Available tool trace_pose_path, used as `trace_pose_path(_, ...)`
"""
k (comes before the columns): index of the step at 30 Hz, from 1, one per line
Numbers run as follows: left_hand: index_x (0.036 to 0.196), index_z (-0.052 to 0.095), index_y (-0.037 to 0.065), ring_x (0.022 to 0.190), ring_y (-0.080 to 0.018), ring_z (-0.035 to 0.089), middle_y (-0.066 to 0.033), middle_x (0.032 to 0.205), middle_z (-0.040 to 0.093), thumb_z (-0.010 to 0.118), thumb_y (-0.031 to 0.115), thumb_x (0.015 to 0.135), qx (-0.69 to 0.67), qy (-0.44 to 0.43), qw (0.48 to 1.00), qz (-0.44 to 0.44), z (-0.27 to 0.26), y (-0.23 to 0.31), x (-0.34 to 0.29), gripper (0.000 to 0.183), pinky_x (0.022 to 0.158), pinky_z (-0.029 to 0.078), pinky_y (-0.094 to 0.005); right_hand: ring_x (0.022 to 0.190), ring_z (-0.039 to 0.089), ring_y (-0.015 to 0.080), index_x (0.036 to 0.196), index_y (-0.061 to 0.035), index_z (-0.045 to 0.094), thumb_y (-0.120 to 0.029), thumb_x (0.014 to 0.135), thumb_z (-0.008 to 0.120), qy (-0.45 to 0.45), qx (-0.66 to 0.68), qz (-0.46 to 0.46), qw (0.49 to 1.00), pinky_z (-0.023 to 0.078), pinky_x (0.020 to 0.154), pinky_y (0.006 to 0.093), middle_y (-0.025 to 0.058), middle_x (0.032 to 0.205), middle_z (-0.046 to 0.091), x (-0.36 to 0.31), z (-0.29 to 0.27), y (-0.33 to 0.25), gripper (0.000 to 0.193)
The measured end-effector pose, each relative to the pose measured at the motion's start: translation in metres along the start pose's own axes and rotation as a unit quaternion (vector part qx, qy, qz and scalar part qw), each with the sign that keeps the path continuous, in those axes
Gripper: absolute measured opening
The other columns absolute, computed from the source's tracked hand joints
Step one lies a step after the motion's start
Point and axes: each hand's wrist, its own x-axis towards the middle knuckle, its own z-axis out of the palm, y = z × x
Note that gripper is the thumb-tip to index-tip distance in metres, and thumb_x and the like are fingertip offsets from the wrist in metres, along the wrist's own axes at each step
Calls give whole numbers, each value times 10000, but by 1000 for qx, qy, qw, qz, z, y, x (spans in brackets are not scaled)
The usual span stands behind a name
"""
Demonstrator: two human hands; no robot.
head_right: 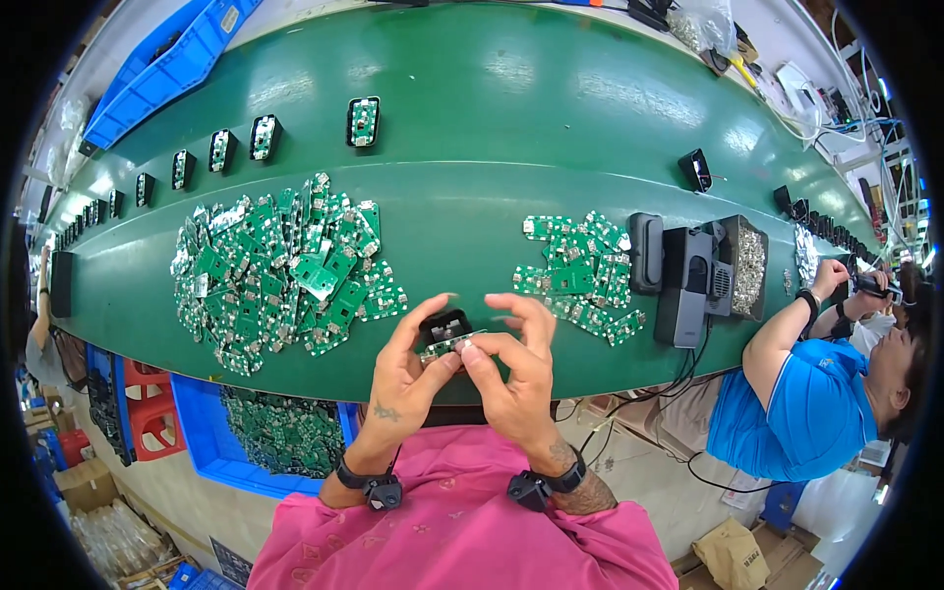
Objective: The person assembles electronic devices by hand, picking up a black plastic housing and a circuit board, fitting the board into the housing, and pressing them together. The person then places the assembled unit onto the green workbench and repeats the process.
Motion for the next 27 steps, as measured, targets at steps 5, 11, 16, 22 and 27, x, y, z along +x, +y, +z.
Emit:
trace_pose_path(5, 1504, 360, 2, 1078, -118, 594, -89, 1288, 563, 583, -26, 967, -60, 61, 996, -6, 8, 0, -4, 582, 914, 500, -249, 1008, 508, 282, 883, -48, 711, -60, 820, 716, 77, -211, -46, 973, 436, 775, 375, 107, 1034, 594, -10, 7, -6, 64)
trace_pose_path(11, 1502, 337, -14, 1137, -183, 595, -152, 1313, 578, 565, 29, 985, -36, 75, 996, 28, 8, -1, -4, 567, 957, 524, -322, 670, 580, 257, 835, -22, 656, -3, 789, 715, 3, -136, -115, 984, 456, 577, 360, 85, 765, 602, 4, -5, -7, 77)
trace_pose_path(16, 1497, 348, -13, 1134, -179, 596, -148, 1287, 600, 568, 46, 988, -30, 77, 996, 22, 10, 0, -5, 558, 950, 520, -314, 622, 577, 252, 801, -17, 634, 13, 758, 715, -29, -151, -145, 977, 454, 556, 361, 80, 717, 597, 12, -12, -12, 96)
trace_pose_path(22, 1479, 387, -12, 1113, -161, 599, -134, 1275, 603, 586, 45, 982, -14, 87, 995, 36, 9, 0, -8, 539, 936, 507, -298, 606, 579, 271, 787, -19, 626, 3, 754, 714, -117, -171, -152, 967, 456, 550, 374, 88, 705, 594, 15, -16, -18, 96)
trace_pose_path(27, 1466, 432, 0, 1065, -110, 587, -76, 1234, 605, 583, -7, 973, -10, 84, 996, 36, 11, 5, -9, 515, 928, 479, -261, 607, 591, 285, 783, -18, 623, -5, 765, 699, -109, -134, -106, 979, 458, 552, 383, 93, 680, 591, 16, -17, -16, 79)
